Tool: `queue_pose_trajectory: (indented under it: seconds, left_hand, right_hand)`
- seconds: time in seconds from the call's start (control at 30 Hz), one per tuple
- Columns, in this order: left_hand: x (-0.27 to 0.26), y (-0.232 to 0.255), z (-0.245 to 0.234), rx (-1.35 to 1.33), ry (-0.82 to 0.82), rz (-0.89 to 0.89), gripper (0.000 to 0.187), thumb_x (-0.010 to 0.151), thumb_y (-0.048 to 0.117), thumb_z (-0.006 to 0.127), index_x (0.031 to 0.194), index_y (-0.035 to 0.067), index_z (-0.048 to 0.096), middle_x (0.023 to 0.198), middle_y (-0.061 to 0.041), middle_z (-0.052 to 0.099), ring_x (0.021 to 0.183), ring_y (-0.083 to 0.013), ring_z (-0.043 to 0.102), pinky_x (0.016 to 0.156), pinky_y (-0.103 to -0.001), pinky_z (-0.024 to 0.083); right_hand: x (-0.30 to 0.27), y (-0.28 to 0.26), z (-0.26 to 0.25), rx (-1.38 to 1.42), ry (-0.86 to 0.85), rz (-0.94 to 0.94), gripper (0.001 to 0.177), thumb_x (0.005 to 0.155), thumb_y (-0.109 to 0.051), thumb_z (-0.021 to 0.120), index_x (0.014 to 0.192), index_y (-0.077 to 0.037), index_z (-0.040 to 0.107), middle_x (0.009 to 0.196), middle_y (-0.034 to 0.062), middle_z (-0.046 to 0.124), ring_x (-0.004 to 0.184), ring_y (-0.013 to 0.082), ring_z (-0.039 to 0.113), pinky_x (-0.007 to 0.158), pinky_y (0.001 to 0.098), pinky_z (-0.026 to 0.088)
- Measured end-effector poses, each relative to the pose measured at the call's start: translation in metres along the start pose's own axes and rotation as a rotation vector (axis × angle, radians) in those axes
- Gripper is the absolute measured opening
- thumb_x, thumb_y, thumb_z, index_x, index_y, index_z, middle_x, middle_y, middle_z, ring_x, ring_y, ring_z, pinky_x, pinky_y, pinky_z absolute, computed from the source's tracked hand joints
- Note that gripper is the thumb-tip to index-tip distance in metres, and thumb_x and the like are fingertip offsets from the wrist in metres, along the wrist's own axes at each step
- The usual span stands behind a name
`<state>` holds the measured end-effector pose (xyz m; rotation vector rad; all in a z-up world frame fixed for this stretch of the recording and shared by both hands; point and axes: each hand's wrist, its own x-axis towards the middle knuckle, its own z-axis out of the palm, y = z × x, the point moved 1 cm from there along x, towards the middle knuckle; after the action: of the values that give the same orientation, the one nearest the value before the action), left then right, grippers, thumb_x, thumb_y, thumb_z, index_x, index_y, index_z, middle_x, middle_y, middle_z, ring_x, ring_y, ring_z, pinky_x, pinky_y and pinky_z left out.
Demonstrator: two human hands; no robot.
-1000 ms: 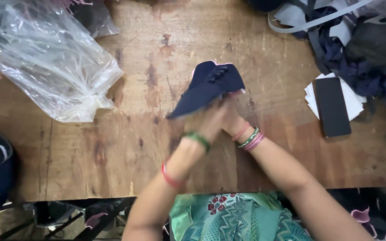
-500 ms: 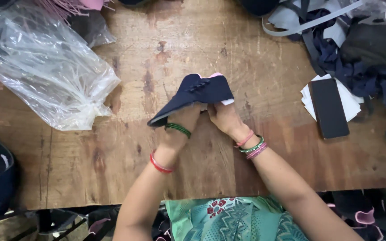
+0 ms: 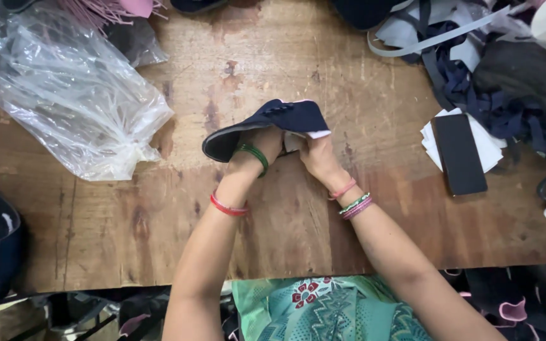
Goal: The person works on a navy shoe upper with a pink lining at a workshop table, turning and pressing the lining inside the upper by hand. They repeatedly reposition the upper, smooth the lining along the edges, and rotate the shoe to work different sections.
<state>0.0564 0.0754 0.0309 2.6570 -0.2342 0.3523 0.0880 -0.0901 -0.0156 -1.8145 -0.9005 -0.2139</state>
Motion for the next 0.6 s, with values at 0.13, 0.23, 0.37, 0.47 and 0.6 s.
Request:
queue_pose_trajectory:
  seconds: [0.13, 0.23, 0.37, 0.47, 0.6]
  left_hand:
    - [-0.022, 0.02, -0.006, -0.214, 0.016, -0.137, 0.024, 0.095, 0.009, 0.052, 0.112, 0.004, 0.068, 0.115, -0.019, 0.07, 0.11, -0.0349, 0.068, 0.094, -0.042, 0.054]
    - [-0.034, 0.019, 0.017, -0.198, 0.083, -0.117, 0.025, 0.092, 0.008, 0.053, 0.108, 0.006, 0.072, 0.111, -0.019, 0.072, 0.106, -0.0353, 0.068, 0.093, -0.044, 0.054]
    - [-0.028, 0.006, 0.038, -0.07, 0.049, -0.115, 0.029, 0.085, 0.013, 0.058, 0.105, 0.008, 0.077, 0.108, -0.022, 0.072, 0.102, -0.04, 0.067, 0.089, -0.049, 0.052]
    - [-0.014, -0.005, 0.041, -0.006, -0.042, -0.199, 0.03, 0.087, 0.017, 0.058, 0.109, 0.004, 0.074, 0.11, -0.023, 0.072, 0.103, -0.04, 0.067, 0.09, -0.049, 0.052]
    - [-0.002, -0.023, 0.072, 0.098, -0.162, -0.23, 0.03, 0.092, 0.019, 0.055, 0.112, 0.006, 0.073, 0.115, -0.021, 0.072, 0.109, -0.0377, 0.067, 0.093, -0.049, 0.052]
  right_hand:
    - [0.006, 0.015, 0.014, -0.231, -0.072, 0.222, 0.03, 0.086, 0.005, 0.066, 0.115, -0.003, 0.068, 0.109, 0.0204, 0.07, 0.098, 0.0386, 0.068, 0.083, 0.0445, 0.054]
    - [0.008, 0.016, 0.012, -0.295, -0.099, 0.268, 0.025, 0.082, 0.0, 0.072, 0.107, -0.003, 0.068, 0.102, 0.0191, 0.07, 0.092, 0.0377, 0.068, 0.077, 0.0443, 0.053]
    - [0.004, 0.011, 0.002, -0.062, -0.114, 0.087, 0.034, 0.081, 0.005, 0.063, 0.114, -0.003, 0.066, 0.111, 0.0179, 0.07, 0.098, 0.0347, 0.069, 0.082, 0.041, 0.056]
    - [0.011, -0.025, -0.015, 0.103, -0.137, 0.131, 0.028, 0.093, 0.006, 0.058, 0.12, -0.003, 0.063, 0.112, 0.0179, 0.066, 0.099, 0.0339, 0.069, 0.087, 0.0404, 0.057]
    - [0.005, -0.019, -0.013, -0.18, -0.074, -0.044, 0.036, 0.09, 0.007, 0.06, 0.125, 0.002, 0.062, 0.119, 0.0249, 0.064, 0.109, 0.0449, 0.062, 0.09, 0.048, 0.053]
